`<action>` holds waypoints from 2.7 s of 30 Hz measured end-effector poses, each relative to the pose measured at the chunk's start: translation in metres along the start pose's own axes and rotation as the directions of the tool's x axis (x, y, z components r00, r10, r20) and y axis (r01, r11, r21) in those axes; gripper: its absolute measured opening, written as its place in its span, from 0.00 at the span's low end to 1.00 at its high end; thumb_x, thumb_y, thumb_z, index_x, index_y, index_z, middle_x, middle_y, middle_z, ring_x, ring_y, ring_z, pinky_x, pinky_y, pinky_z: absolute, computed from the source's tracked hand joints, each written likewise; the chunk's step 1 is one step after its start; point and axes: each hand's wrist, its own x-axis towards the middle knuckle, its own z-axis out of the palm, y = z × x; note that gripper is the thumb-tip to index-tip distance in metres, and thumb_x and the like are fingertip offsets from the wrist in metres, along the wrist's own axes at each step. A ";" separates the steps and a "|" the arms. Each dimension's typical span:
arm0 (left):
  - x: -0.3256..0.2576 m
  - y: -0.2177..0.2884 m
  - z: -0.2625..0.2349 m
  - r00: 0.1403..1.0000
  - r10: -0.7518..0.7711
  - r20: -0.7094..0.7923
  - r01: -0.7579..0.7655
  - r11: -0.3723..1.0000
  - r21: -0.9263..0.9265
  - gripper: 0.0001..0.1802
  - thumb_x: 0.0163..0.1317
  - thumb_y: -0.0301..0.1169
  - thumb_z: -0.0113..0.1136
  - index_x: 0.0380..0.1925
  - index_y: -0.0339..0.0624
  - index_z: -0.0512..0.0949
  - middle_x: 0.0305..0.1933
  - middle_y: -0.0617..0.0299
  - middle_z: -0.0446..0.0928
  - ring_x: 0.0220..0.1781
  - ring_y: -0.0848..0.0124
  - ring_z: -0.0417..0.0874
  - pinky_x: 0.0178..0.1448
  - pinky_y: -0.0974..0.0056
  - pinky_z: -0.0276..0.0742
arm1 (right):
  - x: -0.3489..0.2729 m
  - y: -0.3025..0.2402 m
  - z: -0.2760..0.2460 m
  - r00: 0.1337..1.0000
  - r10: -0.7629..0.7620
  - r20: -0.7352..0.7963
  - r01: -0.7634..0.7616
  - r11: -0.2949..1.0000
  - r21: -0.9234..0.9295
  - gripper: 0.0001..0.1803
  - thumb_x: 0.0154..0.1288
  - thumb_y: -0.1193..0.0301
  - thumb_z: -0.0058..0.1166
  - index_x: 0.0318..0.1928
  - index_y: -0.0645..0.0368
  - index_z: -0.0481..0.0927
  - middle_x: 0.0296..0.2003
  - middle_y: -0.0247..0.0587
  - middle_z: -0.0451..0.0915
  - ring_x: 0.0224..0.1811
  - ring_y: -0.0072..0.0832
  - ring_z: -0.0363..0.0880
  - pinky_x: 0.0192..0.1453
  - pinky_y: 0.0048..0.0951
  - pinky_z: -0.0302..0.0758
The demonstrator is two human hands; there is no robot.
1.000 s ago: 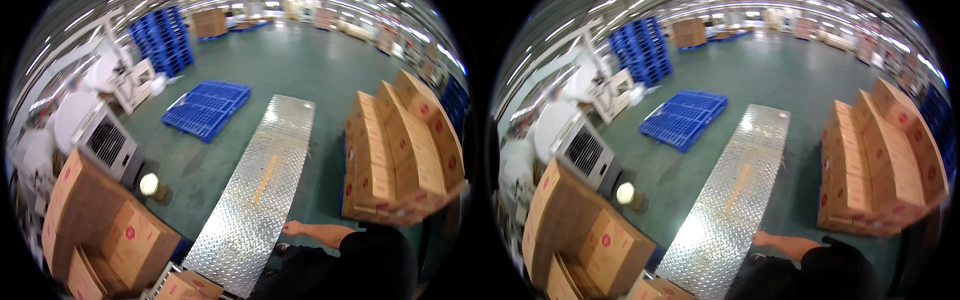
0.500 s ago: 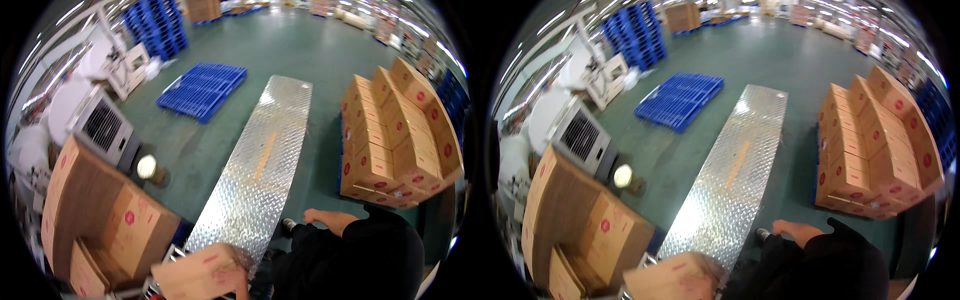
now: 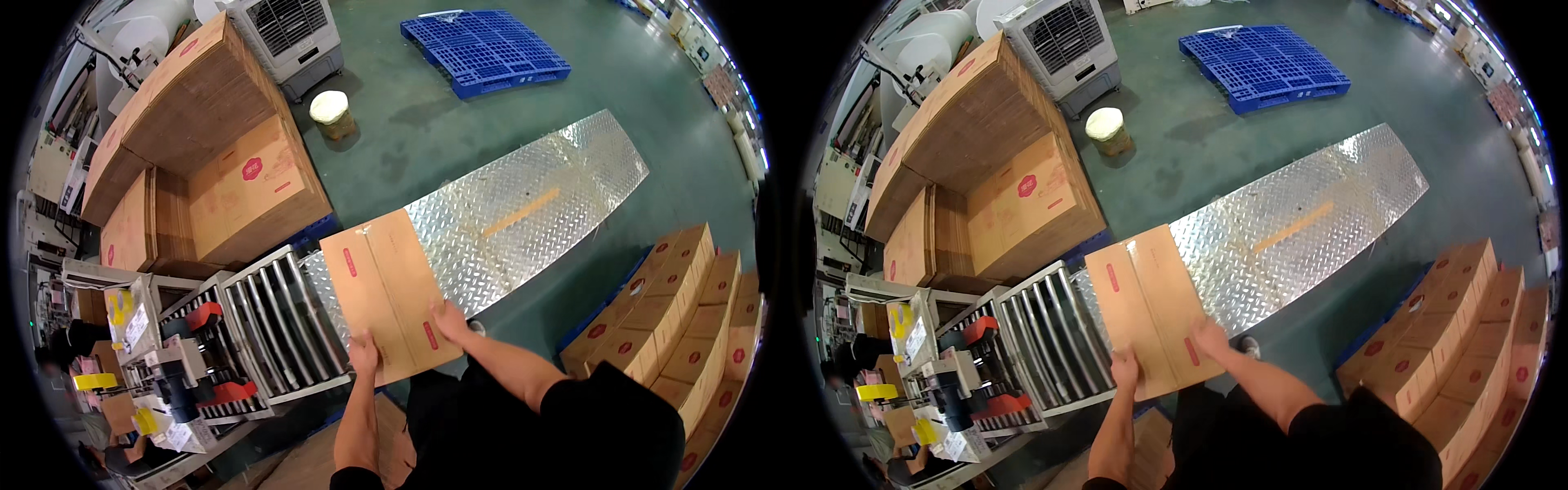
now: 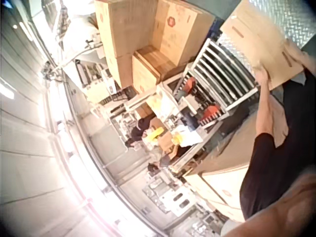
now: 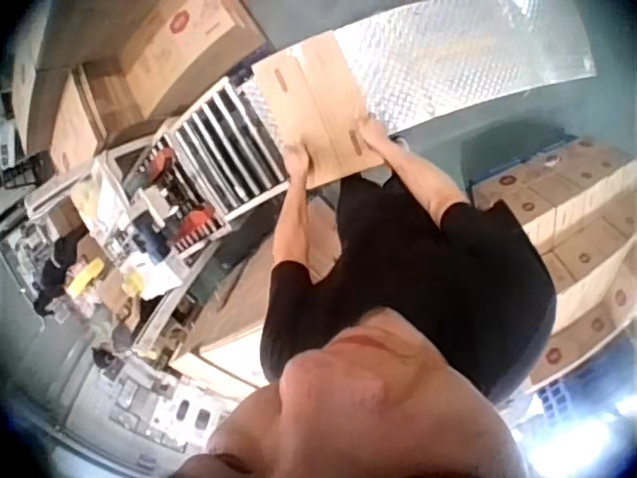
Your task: The person moves boxes on a conveyor belt, stacks them, and then works with another person to pack smaller tissue packs into cardboard boxes before closing them.
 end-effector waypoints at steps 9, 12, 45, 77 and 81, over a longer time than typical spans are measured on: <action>-0.057 0.110 0.096 0.997 0.000 0.080 -0.002 1.000 0.018 0.30 0.70 0.52 0.41 0.51 0.33 0.67 0.41 0.34 0.79 0.45 0.39 0.80 0.50 0.43 0.73 | 0.039 0.040 -0.135 0.992 -0.110 -0.067 0.093 0.971 -0.222 0.32 0.66 0.47 0.47 0.50 0.67 0.68 0.38 0.64 0.81 0.41 0.58 0.80 0.47 0.52 0.75; -0.062 0.146 0.125 1.000 -0.005 0.023 0.003 0.995 0.097 0.27 0.70 0.49 0.42 0.51 0.34 0.66 0.38 0.36 0.79 0.42 0.39 0.81 0.47 0.42 0.73 | 0.058 0.050 -0.164 0.979 -0.181 -0.096 0.142 0.936 -0.322 0.31 0.67 0.48 0.45 0.51 0.68 0.68 0.35 0.62 0.81 0.40 0.58 0.81 0.47 0.53 0.75; -0.061 0.155 0.101 0.989 -0.113 0.091 0.114 0.993 -0.013 0.28 0.70 0.55 0.39 0.43 0.36 0.68 0.33 0.43 0.81 0.37 0.45 0.84 0.41 0.45 0.78 | 0.077 0.076 -0.140 0.880 -0.444 -0.171 0.388 0.878 -0.282 0.28 0.74 0.51 0.38 0.50 0.69 0.67 0.40 0.69 0.78 0.43 0.64 0.76 0.46 0.54 0.70; -0.062 0.158 0.097 0.987 -0.120 0.106 0.118 0.993 0.026 0.28 0.70 0.55 0.39 0.43 0.37 0.67 0.36 0.43 0.81 0.38 0.46 0.83 0.43 0.46 0.78 | 0.073 0.074 -0.143 0.907 -0.399 -0.137 0.357 0.899 -0.254 0.24 0.74 0.55 0.40 0.52 0.67 0.67 0.41 0.68 0.78 0.44 0.63 0.76 0.46 0.52 0.71; -0.062 0.159 0.098 0.987 -0.125 0.103 0.124 0.992 0.014 0.28 0.70 0.55 0.38 0.44 0.38 0.67 0.37 0.43 0.81 0.39 0.46 0.83 0.44 0.46 0.78 | 0.079 0.080 -0.141 0.889 -0.425 -0.169 0.372 0.887 -0.272 0.25 0.74 0.54 0.40 0.53 0.68 0.66 0.41 0.68 0.78 0.44 0.63 0.76 0.46 0.53 0.71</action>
